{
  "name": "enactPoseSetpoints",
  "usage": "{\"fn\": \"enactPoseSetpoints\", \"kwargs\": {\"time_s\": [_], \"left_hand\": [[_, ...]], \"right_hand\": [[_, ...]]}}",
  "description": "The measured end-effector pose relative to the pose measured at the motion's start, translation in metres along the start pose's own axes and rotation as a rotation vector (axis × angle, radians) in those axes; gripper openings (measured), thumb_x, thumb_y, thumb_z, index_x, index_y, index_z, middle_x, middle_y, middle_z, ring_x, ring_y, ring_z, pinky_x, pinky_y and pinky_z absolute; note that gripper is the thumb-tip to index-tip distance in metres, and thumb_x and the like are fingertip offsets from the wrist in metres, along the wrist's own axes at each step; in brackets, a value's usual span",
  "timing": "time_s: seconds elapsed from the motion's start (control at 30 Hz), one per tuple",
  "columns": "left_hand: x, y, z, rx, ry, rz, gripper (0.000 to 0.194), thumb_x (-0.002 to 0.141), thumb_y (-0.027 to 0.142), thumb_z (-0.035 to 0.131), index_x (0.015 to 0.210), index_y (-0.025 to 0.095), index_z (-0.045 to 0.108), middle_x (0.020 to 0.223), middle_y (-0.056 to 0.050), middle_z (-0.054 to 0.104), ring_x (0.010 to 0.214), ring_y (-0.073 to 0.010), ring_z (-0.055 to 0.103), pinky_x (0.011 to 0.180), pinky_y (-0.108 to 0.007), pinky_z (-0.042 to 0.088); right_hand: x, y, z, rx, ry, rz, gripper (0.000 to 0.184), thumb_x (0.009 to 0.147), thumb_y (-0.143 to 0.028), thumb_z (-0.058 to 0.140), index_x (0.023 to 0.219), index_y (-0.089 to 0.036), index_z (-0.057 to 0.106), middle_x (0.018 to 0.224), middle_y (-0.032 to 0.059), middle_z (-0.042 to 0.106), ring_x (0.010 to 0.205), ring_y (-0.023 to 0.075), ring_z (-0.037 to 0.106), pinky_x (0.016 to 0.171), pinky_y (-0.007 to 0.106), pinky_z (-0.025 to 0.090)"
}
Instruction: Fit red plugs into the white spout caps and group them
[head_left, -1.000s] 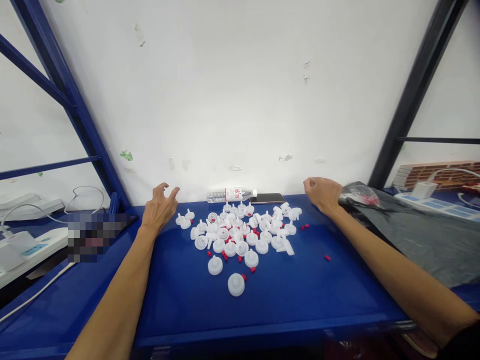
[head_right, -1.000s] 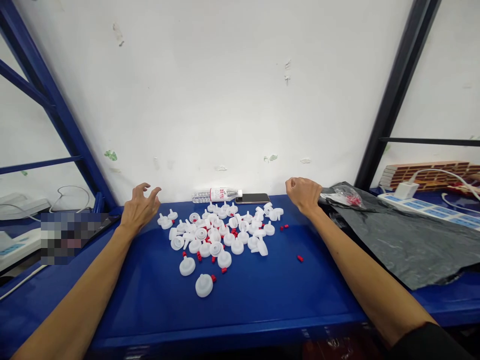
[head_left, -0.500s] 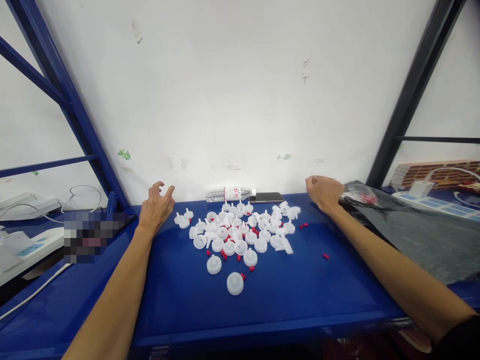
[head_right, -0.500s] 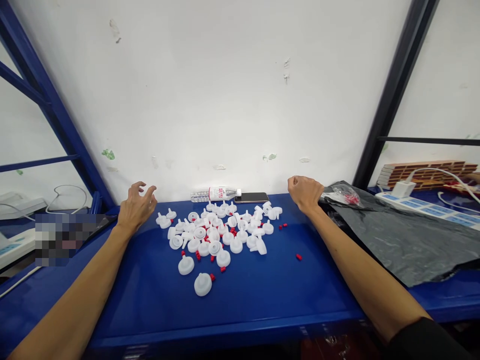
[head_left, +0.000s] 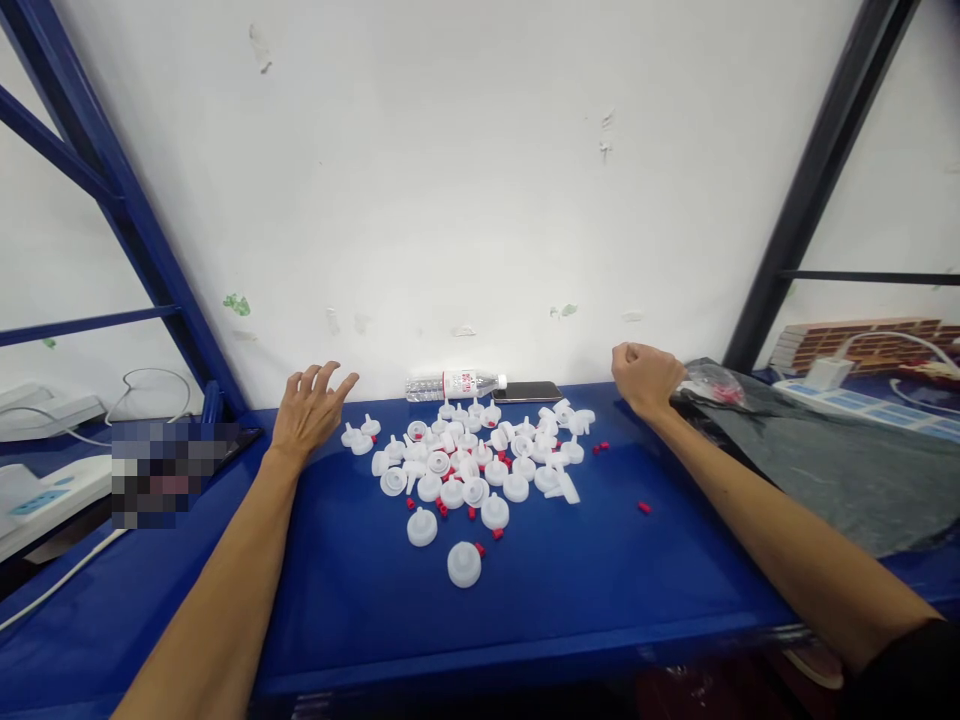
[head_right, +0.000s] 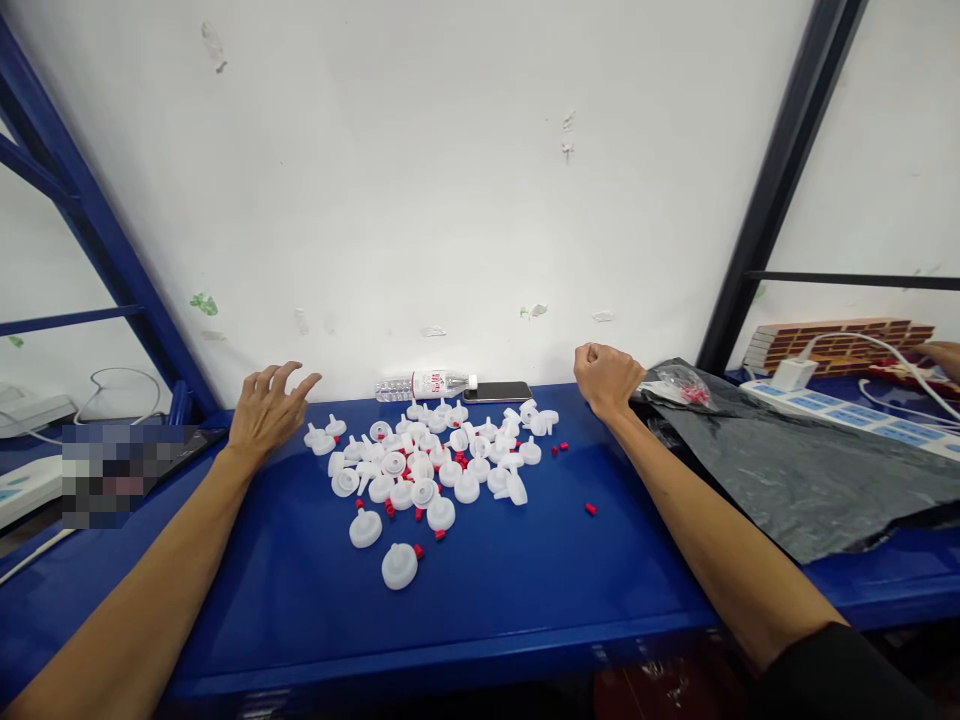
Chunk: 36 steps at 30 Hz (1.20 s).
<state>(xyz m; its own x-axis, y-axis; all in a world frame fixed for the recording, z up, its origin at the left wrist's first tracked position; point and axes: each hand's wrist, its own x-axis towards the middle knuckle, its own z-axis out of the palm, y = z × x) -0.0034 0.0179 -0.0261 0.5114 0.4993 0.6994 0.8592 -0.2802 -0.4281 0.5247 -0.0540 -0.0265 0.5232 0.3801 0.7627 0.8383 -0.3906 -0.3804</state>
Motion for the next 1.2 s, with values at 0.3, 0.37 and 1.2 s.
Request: {"fn": "enactPoseSetpoints", "kwargs": {"time_s": [0.3,0.37,1.2], "left_hand": [[-0.003,-0.002,0.004,-0.052,0.009,-0.053,0.053,0.087,0.007,0.054,0.136,0.027,0.060,0.146,-0.019,0.048,0.134,-0.0401,0.044,0.104,-0.058,0.038],[-0.003,-0.002,0.004,-0.059,0.002,-0.058,0.056,0.085,0.007,0.056,0.137,0.028,0.059,0.147,-0.018,0.048,0.134,-0.0402,0.044,0.105,-0.059,0.037],[-0.001,0.000,0.003,-0.019,-0.012,-0.076,0.051,0.088,0.011,0.051,0.137,0.024,0.059,0.143,-0.020,0.045,0.130,-0.0413,0.043,0.103,-0.058,0.036]], "right_hand": [[-0.003,-0.004,-0.004,0.060,0.047,-0.012,0.038,0.091,-0.032,0.045,0.059,-0.018,0.061,0.057,0.0053,0.053,0.054,0.0162,0.035,0.059,0.033,0.014],[-0.003,-0.004,-0.004,0.067,0.057,-0.011,0.038,0.091,-0.031,0.045,0.058,-0.018,0.059,0.056,0.0052,0.052,0.053,0.0156,0.032,0.059,0.033,0.014],[-0.006,-0.016,-0.009,0.146,0.137,-0.008,0.041,0.092,-0.027,0.045,0.052,-0.020,0.043,0.052,-0.0006,0.036,0.053,0.0137,0.024,0.058,0.032,0.015]]}}
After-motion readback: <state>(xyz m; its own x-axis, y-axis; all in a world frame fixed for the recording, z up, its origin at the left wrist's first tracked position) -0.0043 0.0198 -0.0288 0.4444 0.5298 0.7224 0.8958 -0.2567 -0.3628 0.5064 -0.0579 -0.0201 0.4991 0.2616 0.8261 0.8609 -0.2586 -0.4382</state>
